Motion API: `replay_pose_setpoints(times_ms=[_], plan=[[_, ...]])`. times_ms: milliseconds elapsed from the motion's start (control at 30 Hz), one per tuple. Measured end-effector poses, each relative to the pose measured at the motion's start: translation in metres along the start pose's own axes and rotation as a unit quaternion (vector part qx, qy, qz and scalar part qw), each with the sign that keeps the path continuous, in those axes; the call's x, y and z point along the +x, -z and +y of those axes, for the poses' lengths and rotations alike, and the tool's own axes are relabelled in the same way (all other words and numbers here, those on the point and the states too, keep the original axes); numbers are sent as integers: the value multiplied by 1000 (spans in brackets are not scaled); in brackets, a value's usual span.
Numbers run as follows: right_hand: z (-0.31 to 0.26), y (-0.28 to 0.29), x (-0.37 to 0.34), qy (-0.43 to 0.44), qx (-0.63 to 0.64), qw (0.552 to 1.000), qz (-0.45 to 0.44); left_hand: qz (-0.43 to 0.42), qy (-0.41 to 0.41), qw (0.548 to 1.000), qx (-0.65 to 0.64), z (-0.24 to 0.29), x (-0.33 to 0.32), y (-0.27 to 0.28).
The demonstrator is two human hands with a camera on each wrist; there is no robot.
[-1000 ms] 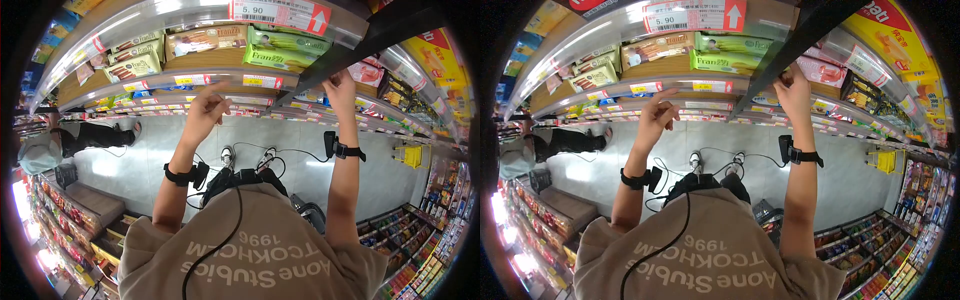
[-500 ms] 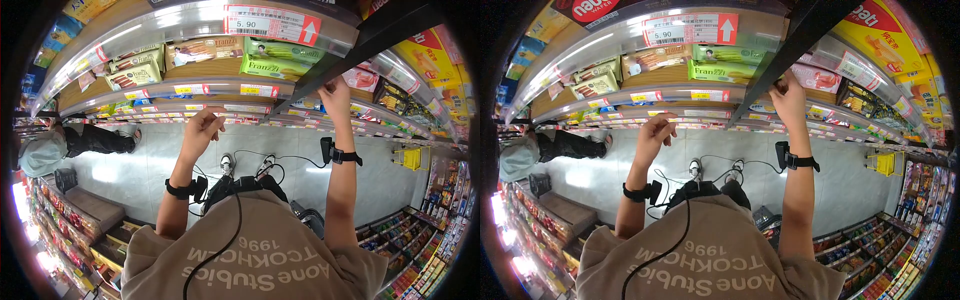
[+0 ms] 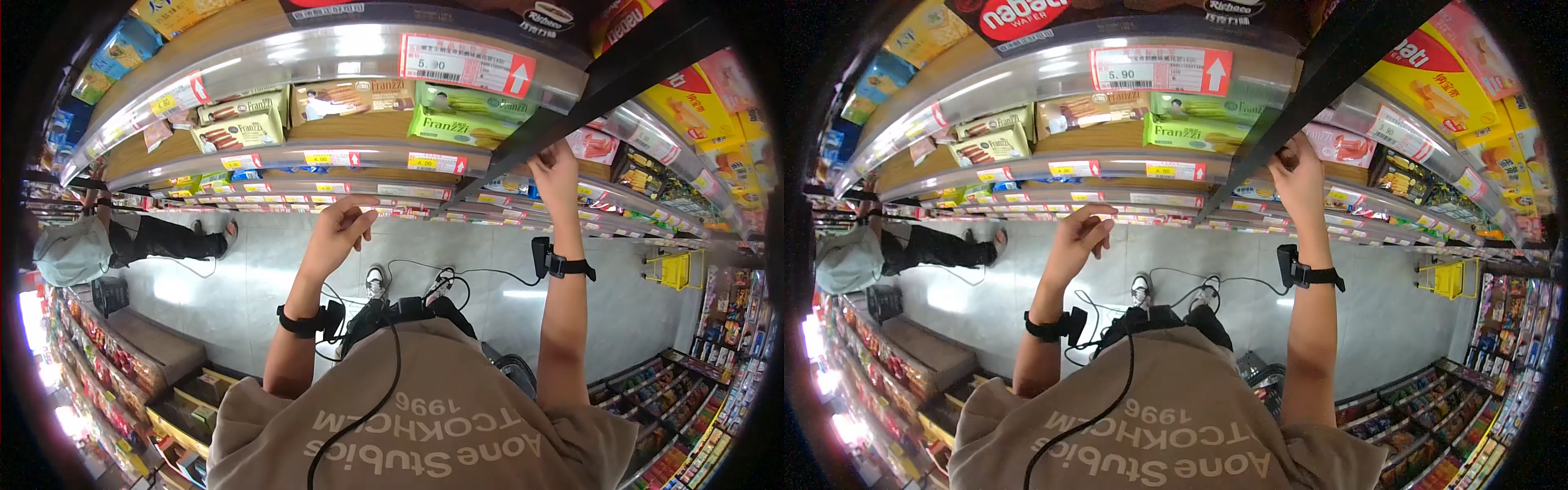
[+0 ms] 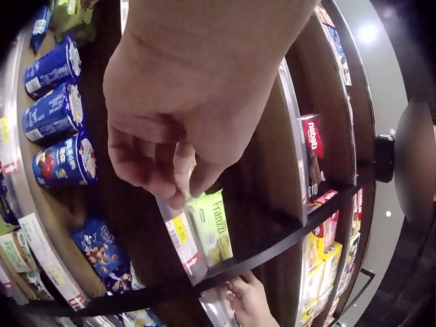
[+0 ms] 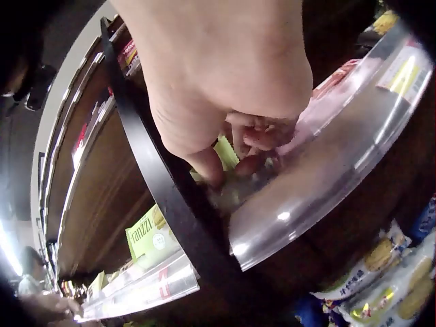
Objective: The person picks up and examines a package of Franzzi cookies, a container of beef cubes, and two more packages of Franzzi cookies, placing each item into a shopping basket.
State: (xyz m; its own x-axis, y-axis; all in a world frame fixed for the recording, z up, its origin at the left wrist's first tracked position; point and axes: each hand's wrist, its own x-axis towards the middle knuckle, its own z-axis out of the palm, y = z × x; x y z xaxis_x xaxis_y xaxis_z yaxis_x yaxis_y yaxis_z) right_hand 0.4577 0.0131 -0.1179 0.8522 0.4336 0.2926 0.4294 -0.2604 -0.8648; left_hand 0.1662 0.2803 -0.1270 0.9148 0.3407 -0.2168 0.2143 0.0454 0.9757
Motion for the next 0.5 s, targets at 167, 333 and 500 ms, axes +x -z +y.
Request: replay_pose_setpoints(times_ms=[167,333,500], plan=[[-33,11,-19,66,24,994,85,45,-29,999,-5,5,-8,32],[-28,21,-78,36,-14,991,131,67,-33,997,6,-1,-17,56],[74,8,-195,-128,-133,981,62,34,-23,999,-3,-15,-22,64]])
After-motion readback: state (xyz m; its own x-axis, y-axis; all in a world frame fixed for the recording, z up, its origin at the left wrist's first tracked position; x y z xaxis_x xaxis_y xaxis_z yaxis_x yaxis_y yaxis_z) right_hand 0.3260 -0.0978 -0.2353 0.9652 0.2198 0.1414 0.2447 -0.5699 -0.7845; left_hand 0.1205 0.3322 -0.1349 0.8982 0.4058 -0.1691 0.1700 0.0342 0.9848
